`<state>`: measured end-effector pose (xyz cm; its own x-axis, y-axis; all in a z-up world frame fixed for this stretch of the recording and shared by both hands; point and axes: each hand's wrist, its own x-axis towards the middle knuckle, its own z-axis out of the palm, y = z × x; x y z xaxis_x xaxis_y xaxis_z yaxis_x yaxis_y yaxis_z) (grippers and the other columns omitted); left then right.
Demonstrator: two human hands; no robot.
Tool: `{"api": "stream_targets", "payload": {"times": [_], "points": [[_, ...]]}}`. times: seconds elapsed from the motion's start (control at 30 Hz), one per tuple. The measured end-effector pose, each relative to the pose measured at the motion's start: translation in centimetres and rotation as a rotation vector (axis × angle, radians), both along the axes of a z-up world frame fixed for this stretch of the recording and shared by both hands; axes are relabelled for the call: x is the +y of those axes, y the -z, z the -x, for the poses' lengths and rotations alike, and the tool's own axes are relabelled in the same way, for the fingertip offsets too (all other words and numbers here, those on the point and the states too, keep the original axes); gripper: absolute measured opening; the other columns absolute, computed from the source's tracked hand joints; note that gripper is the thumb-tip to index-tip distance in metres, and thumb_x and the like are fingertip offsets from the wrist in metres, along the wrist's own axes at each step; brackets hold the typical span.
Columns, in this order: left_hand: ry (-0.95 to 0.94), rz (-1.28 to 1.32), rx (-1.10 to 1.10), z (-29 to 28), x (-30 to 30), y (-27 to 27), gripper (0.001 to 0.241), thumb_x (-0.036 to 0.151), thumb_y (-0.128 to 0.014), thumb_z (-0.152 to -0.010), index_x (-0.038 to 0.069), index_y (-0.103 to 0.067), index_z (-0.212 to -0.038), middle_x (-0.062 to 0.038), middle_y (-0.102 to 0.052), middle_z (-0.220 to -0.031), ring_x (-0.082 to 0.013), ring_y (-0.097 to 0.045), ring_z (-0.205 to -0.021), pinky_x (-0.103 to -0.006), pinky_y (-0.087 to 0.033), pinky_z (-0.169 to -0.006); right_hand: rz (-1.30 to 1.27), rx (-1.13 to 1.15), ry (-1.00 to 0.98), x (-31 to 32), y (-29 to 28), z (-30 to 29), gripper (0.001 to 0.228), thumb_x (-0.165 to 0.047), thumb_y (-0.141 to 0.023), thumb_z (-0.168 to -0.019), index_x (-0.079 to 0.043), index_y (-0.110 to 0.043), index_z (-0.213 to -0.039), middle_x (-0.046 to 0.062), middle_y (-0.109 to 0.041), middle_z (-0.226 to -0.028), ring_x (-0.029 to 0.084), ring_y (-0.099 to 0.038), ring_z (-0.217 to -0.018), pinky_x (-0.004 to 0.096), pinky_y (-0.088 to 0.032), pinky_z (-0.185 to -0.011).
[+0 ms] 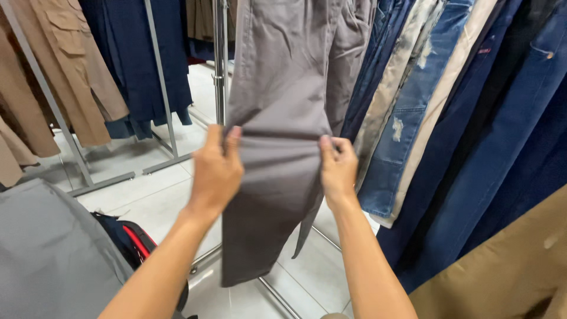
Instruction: The person selects several pairs of trousers from a clothing rack, holds them up one at a time, and runs their hands along the fabric and legs to feel the material.
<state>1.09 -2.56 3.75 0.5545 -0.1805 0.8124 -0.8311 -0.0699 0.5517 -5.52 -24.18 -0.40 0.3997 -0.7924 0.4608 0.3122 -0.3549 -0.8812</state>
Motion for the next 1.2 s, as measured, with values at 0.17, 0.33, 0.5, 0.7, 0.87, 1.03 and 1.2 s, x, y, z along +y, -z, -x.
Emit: {"api": "stream_targets", "payload": {"times": [0.17, 0.33, 0.5, 0.7, 0.87, 1.03, 1.2], "points": [[-0.038, 0.07, 0.04, -2.4, -0.1, 0.6, 0.029, 0.032, -0.05, -0.098, 0.01, -0.049, -0.079, -0.016, -0.052, -0.054, -0.038, -0.058, -0.053, -0.0385, -0.042, -0.046, -0.241, -0.117, -0.183, 1.3, -1.3, 0.1, 0.019, -0.025, -0.066, -0.087, -0.01, -0.057, -0.093, 0.005, -0.066, -0.069, 0.011, -0.059, -0.054, 0.022, -0.05, -0.049], [0.254, 0.006, 0.385, -1.0, 0.6, -2.6, 0.024, 0.032, -0.062, -0.084, 0.009, -0.059, -0.08, -0.009, -0.057, -0.062, -0.0197, -0.057, -0.061, -0.0328, -0.048, -0.06, -0.526, -0.022, -0.364, 7.4, -8.2, 4.5, 0.045, -0.041, -0.07, -0.072, -0.008, -0.064, -0.103, 0.011, -0.067, -0.093, 0.022, -0.063, -0.08, 0.037, -0.052, -0.073], [0.071, -0.165, 0.454, 0.1, -1.9, -2.4, 0.048, 0.049, -0.064, -0.08, 0.004, -0.062, -0.063, -0.016, -0.057, -0.05, -0.0359, -0.063, -0.059, -0.0424, -0.047, -0.055, -0.301, 0.163, -0.265, 4.5, -6.9, 2.6, 0.043, -0.044, -0.071, -0.077, -0.002, -0.07, -0.089, 0.012, -0.068, -0.071, 0.02, -0.065, -0.061, 0.031, -0.053, -0.052], [-0.093, -0.033, -0.028, 0.4, -2.5, -1.0, 0.054, 0.038, -0.054, -0.093, -0.001, -0.053, -0.056, -0.024, -0.055, -0.049, -0.0448, -0.059, -0.055, -0.0482, -0.042, -0.048, 0.182, 0.1, 0.223, 0.5, -2.2, -0.1, 0.044, -0.04, -0.065, -0.086, -0.012, -0.061, -0.052, 0.001, -0.048, -0.042, 0.013, -0.041, -0.044, 0.027, -0.031, -0.043], [-0.239, 0.031, -0.174, -0.6, -1.6, -1.5, 0.042, 0.029, -0.05, -0.099, 0.005, -0.05, -0.064, -0.018, -0.053, -0.048, -0.038, -0.059, -0.051, -0.04, -0.044, -0.045, 0.199, 0.08, 0.289, 2.5, -3.9, 1.2, 0.047, -0.044, -0.062, -0.088, -0.013, -0.061, -0.052, 0.001, -0.048, -0.042, 0.013, -0.041, -0.044, 0.027, -0.032, -0.043], [-0.041, -0.021, -0.016, 0.7, -1.4, -2.5, 0.048, 0.041, -0.056, -0.092, 0.007, -0.048, -0.058, -0.015, -0.051, -0.043, -0.0368, -0.057, -0.046, -0.0387, -0.041, -0.042, 0.185, 0.097, 0.153, 1.0, -2.4, 0.7, 0.047, -0.041, -0.061, -0.088, -0.012, -0.055, -0.051, 0.001, -0.045, -0.042, 0.014, -0.04, -0.046, 0.029, -0.032, -0.044], [-0.042, -0.081, 0.111, -1.8, -1.4, -0.9, 0.042, 0.04, -0.054, -0.093, 0.01, -0.05, -0.064, -0.01, -0.052, -0.044, -0.0267, -0.055, -0.043, -0.0321, -0.041, -0.044, 0.096, 0.066, 0.072, 0.1, -3.1, 1.4, 0.044, -0.039, -0.061, -0.089, -0.017, -0.053, -0.052, -0.005, -0.043, -0.043, 0.009, -0.04, -0.044, 0.022, -0.031, -0.043]]}}
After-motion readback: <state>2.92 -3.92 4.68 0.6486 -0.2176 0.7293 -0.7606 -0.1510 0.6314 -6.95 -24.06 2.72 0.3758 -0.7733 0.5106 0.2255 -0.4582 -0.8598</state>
